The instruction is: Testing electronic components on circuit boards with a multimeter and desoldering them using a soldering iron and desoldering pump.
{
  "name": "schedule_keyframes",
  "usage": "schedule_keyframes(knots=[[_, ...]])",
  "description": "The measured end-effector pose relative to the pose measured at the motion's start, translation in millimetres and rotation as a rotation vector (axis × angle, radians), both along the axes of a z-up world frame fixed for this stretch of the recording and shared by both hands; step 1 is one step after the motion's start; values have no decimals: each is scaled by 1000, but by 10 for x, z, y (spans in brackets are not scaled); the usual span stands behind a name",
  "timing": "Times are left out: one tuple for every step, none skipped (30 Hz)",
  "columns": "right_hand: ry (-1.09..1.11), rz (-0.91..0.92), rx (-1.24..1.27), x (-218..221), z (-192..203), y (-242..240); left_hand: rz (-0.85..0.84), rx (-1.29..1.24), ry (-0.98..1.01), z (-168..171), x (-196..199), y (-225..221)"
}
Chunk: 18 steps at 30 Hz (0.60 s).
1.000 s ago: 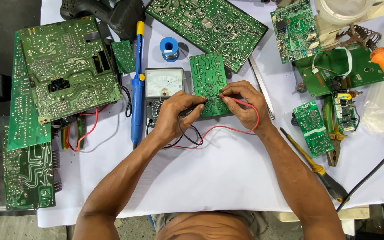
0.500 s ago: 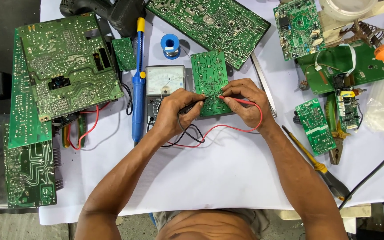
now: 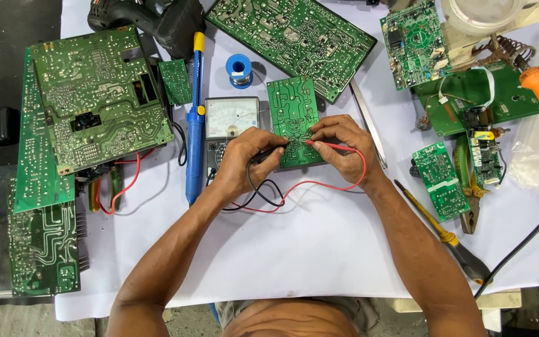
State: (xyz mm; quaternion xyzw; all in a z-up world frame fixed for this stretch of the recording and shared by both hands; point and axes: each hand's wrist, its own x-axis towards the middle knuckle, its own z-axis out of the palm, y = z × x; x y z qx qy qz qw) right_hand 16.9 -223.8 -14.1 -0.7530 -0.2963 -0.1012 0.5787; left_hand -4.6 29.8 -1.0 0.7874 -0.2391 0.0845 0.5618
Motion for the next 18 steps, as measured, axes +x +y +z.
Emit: schedule_keyframes(knots=[[-2,0,0,-5,8,10,0,0,-2,-9,-1,2],[-13,-14,-4,-10,17,22,-5,-3,4,-17,-2,5],[-25,-27,-7,-10,24,39,-9,-5,10,-25,-3,12],[-28,-25,-7,0,33,43,-7,-5,7,-12,-3,14],[-35,-29,-8,-3,38,45,-11,-5,3,-3,-9,15],[-42,-32,-10,-5,42,47,-15,-4,-1,4,-14,15],[-41,-31,-10,-1,16,34,-15,-4,0,10,-14,13],[-35,-21,-12,3,-9,22,-16,2,-11,17,-13,11],[-32,-11,-14,15,-30,10,-18,8,-25,29,-1,10],[-32,-12,-14,16,-25,1,-19,8,-25,26,0,7],[-17,-2,-13,18,-21,-8,-13,8,-19,20,-3,4],[-1,8,-13,19,-18,-16,-8,8,-12,14,-6,1],[-1,7,-14,15,-13,-15,-8,7,-12,-8,-6,-2],[0,6,-11,10,-8,-14,2,10,-18,-30,-7,-5],[2,5,-7,5,-4,-12,12,13,-24,-51,-10,-7],[2,6,-8,5,-1,-3,12,12,-24,-55,-11,-3],[-10,-7,-4,4,4,9,3,7,-6,-56,-11,4],[-23,-20,0,4,9,20,-6,1,12,-57,-10,12]])
